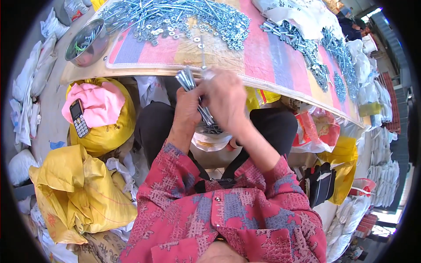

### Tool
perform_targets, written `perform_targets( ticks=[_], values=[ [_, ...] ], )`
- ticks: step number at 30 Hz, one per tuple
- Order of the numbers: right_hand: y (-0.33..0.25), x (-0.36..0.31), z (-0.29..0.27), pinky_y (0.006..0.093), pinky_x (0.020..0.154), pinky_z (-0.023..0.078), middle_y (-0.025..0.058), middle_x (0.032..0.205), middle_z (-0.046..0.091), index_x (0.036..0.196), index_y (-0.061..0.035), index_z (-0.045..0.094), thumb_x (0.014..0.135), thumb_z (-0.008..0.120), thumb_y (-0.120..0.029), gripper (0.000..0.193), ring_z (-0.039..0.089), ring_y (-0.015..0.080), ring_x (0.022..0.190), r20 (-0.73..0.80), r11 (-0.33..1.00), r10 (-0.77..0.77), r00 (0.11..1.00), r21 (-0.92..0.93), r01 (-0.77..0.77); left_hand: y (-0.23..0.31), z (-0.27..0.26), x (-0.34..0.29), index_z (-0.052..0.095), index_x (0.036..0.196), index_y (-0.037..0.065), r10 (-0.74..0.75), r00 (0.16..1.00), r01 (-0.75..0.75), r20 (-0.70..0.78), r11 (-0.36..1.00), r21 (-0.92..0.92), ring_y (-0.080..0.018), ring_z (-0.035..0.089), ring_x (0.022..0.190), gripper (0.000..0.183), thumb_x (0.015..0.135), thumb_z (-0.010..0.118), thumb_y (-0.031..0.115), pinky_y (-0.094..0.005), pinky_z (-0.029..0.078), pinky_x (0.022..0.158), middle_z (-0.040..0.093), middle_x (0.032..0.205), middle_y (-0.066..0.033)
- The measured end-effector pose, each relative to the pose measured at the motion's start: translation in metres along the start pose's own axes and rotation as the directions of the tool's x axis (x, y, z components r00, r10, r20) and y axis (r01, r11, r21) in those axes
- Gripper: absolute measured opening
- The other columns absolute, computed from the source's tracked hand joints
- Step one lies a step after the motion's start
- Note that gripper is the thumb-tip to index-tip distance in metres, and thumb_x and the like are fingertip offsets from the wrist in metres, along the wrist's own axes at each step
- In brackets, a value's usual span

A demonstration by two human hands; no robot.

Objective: The person assembles hardware components by hand, taking long metal rods, washers, and nuts from the table and threading the pieces onto the rods one by one.

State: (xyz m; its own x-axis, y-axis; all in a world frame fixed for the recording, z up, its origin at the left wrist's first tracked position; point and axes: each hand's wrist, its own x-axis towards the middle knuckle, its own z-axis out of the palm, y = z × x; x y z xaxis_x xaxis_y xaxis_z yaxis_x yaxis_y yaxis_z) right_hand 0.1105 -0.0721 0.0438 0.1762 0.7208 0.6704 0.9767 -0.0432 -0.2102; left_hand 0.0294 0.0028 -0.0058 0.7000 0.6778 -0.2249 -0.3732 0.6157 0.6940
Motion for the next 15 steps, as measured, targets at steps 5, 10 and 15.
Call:
perform_targets(
  ticks=[5,10,15],
  values=[
    [-0.031,0.011,-0.021,0.0431,0.088,0.045,0.0133,0.105,0.066,0.094,-0.0041,0.066,0.068,0.062,-0.008,0.027,0.061,0.0331,0.094,-0.157,0.967,-0.135,0.978,0.193,0.164,0.001,0.004,-0.004,0.065,0.091,-0.003,0.041,0.998,-0.048,-0.037,0.977,-0.21,-0.0106,0.058,0.06,0.011,0.082,0.067,0.003,-0.0215,0.038,0.043,0.064,0.073,-0.0097],
    [-0.001,0.007,0.005,0.0435,0.087,0.045,0.0178,0.105,0.063,0.097,-0.0019,0.065,0.068,0.06,-0.007,0.03,0.06,0.0352,0.093,-0.035,0.99,-0.09,0.995,0.104,0.093,-0.008,-0.016,0.01,0.064,0.1,0.0,0.081,0.997,-0.081,-0.006,0.994,-0.071,-0.0184,0.066,0.08,0.015,0.086,0.058,0.002,-0.0279,0.054,0.068,0.066,0.093,-0.0106],
    [-0.034,0.007,-0.004,0.0444,0.086,0.046,0.0145,0.101,0.064,0.095,-0.0041,0.064,0.065,0.063,-0.007,0.03,0.061,0.0313,0.092,-0.142,0.974,-0.146,0.979,0.153,0.168,-0.004,-0.023,0.003,0.06,0.109,-0.002,-0.001,0.994,0.003,0.109,1.0,-0.019,-0.0163,0.063,0.084,0.023,0.094,0.055,0.014,-0.0284,0.053,0.073,0.065,0.1,-0.0098]
  ],
)
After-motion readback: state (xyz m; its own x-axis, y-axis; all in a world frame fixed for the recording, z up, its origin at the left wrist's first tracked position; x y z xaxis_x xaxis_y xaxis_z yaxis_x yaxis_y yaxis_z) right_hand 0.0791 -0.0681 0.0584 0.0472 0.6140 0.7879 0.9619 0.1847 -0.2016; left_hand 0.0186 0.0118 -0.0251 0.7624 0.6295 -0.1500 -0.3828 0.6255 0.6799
